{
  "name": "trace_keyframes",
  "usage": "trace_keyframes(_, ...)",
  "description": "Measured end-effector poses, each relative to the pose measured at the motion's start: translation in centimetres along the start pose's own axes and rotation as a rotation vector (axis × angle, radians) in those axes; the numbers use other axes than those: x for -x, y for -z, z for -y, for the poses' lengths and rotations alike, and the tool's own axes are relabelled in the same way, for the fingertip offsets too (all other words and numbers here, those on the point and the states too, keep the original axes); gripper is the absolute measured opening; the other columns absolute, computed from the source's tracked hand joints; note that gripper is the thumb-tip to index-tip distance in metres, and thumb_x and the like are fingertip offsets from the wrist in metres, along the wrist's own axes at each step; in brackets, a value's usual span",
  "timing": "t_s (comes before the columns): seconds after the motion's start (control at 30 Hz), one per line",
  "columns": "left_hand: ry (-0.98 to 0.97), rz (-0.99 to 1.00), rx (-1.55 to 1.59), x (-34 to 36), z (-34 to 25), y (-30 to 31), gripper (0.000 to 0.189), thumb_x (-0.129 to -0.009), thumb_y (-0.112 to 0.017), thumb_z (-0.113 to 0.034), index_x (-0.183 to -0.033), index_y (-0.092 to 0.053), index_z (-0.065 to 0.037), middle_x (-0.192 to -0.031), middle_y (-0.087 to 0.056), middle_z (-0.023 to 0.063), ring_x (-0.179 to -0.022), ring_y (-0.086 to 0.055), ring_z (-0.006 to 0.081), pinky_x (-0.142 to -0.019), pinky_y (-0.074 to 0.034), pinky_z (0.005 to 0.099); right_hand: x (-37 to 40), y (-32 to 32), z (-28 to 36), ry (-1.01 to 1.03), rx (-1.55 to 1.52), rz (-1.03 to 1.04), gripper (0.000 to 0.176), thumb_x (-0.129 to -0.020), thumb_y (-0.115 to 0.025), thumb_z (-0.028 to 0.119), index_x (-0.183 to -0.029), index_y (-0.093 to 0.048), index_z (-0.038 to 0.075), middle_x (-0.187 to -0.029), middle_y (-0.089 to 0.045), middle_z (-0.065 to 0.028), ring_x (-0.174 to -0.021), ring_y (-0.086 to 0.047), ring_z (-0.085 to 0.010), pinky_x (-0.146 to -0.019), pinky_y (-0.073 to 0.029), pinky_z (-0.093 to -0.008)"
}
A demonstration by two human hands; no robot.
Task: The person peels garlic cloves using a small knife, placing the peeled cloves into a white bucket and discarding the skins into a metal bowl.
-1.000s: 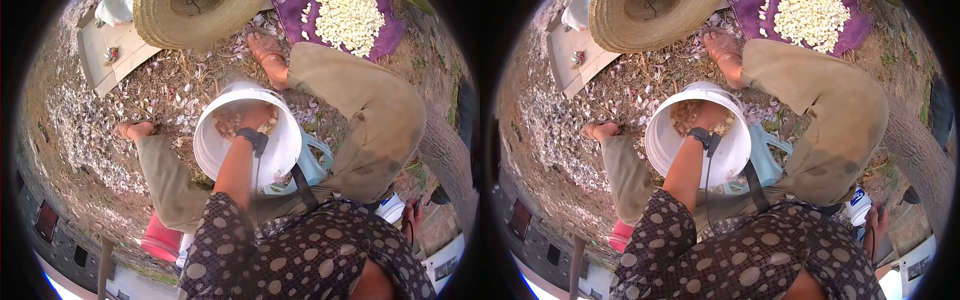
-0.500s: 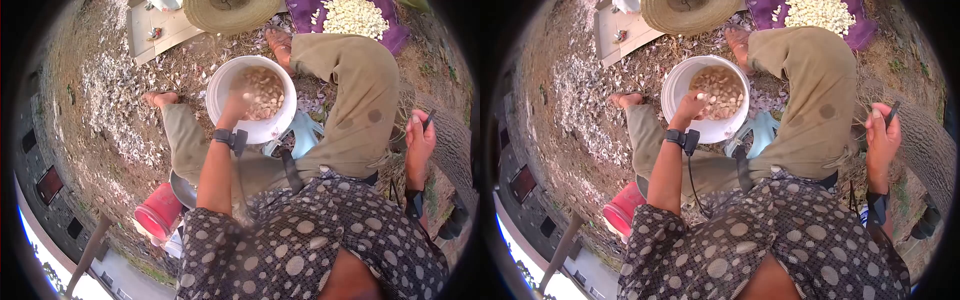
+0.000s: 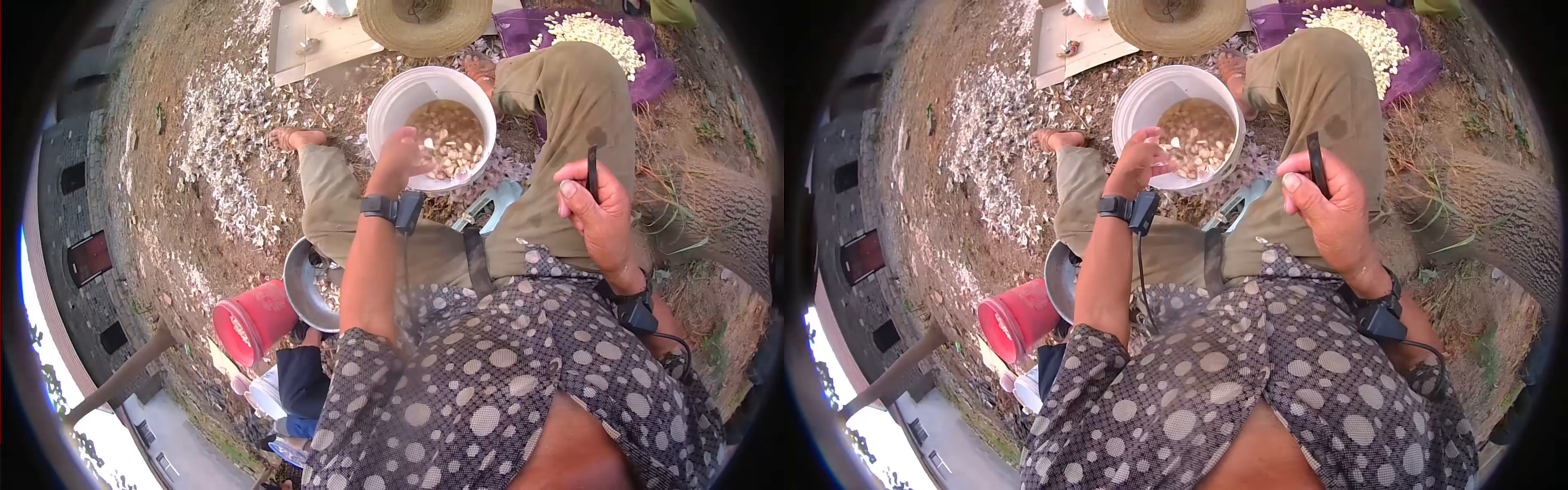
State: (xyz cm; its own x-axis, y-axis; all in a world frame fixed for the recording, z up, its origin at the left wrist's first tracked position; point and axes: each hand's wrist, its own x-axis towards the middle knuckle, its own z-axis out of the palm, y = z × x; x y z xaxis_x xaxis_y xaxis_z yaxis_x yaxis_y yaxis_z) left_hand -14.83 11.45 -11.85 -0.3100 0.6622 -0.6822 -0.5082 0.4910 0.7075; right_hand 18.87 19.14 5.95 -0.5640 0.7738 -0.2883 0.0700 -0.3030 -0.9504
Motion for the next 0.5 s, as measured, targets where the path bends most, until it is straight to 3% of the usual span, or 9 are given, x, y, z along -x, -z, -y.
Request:
trace_keyframes(0.03,-0.031,0.124,-0.002,0.5,0.0,0.6,0.062,-0.083,-0.057,0.003,-0.141,-0.036,-0.005,-0.114,-0.057,0.0105,-0.083,-0.063,0.0203,-0.077,-0.061,0.0419,0.6,0.1,-0.2,-0.032,0.0,0.014,0.01,-0.101,-0.061,0.011,-0.106,-0.064,0.004,-0.077,-0.058,0.0036,-0.07,-0.053,-0.0037,-0.064,-0.042,-0.0198)
trace_keyframes(0.13,-0.008,-0.05,-0.187,2.1,-0.6,-1.2,0.064,-0.084,-0.057,0.002,-0.144,-0.035,-0.005,-0.111,-0.058,0.0106,-0.079,-0.063,0.0192,-0.07,-0.06,0.0377,2.1,0.7,-1.0,-0.059,-0.022,0.051,0.009,-0.1,-0.061,0.011,-0.105,-0.064,0.003,-0.077,-0.057,0.0038,-0.07,-0.053,-0.0038,-0.064,-0.042,-0.0201)
trace_keyframes(0.17,-0.017,-0.043,-0.175,3.1,-1.3,-1.6,0.053,-0.091,-0.058,-0.004,-0.14,-0.04,-0.007,-0.105,-0.061,0.011,-0.073,-0.062,0.0179,-0.063,-0.056,0.0328,2.2,0.8,-1.1,-0.057,-0.022,0.056,0.009,-0.1,-0.061,0.011,-0.105,-0.064,0.003,-0.077,-0.057,0.0038,-0.07,-0.053,-0.0039,-0.064,-0.042,-0.0201)
trace_keyframes(0.27,-0.013,-0.02,-0.18,3.8,-2.4,-1.9,0.038,-0.098,-0.059,-0.013,-0.133,-0.047,-0.006,-0.104,-0.062,0.0121,-0.068,-0.061,0.0176,-0.057,-0.052,0.0301,2.7,1.2,-1.3,-0.026,-0.039,0.078,0.009,-0.1,-0.061,0.01,-0.105,-0.063,0.003,-0.078,-0.056,0.0038,-0.071,-0.053,-0.0038,-0.064,-0.042,-0.0201)
trace_keyframes(0.47,-0.069,0.132,0.256,7.5,-3.3,-3.4,0.035,-0.102,-0.057,-0.027,-0.125,-0.052,0.0,-0.11,-0.063,0.0143,-0.083,-0.061,0.0183,-0.072,-0.054,0.0314,2.8,0.1,-0.8,0.066,-0.082,0.164,0.008,-0.099,-0.061,0.009,-0.104,-0.063,0.003,-0.08,-0.056,0.0041,-0.072,-0.054,-0.0036,-0.065,-0.043,-0.0199)
trace_keyframes(0.5,-0.126,0.161,0.24,8.3,-3.9,-3.6,0.036,-0.102,-0.055,-0.025,-0.126,-0.051,0.001,-0.112,-0.062,0.0158,-0.095,-0.062,0.0209,-0.08,-0.054,0.035,2.7,-0.3,-0.6,0.073,-0.092,0.179,0.008,-0.099,-0.06,0.008,-0.104,-0.063,0.003,-0.081,-0.056,0.0041,-0.072,-0.054,-0.0036,-0.065,-0.043,-0.0199)
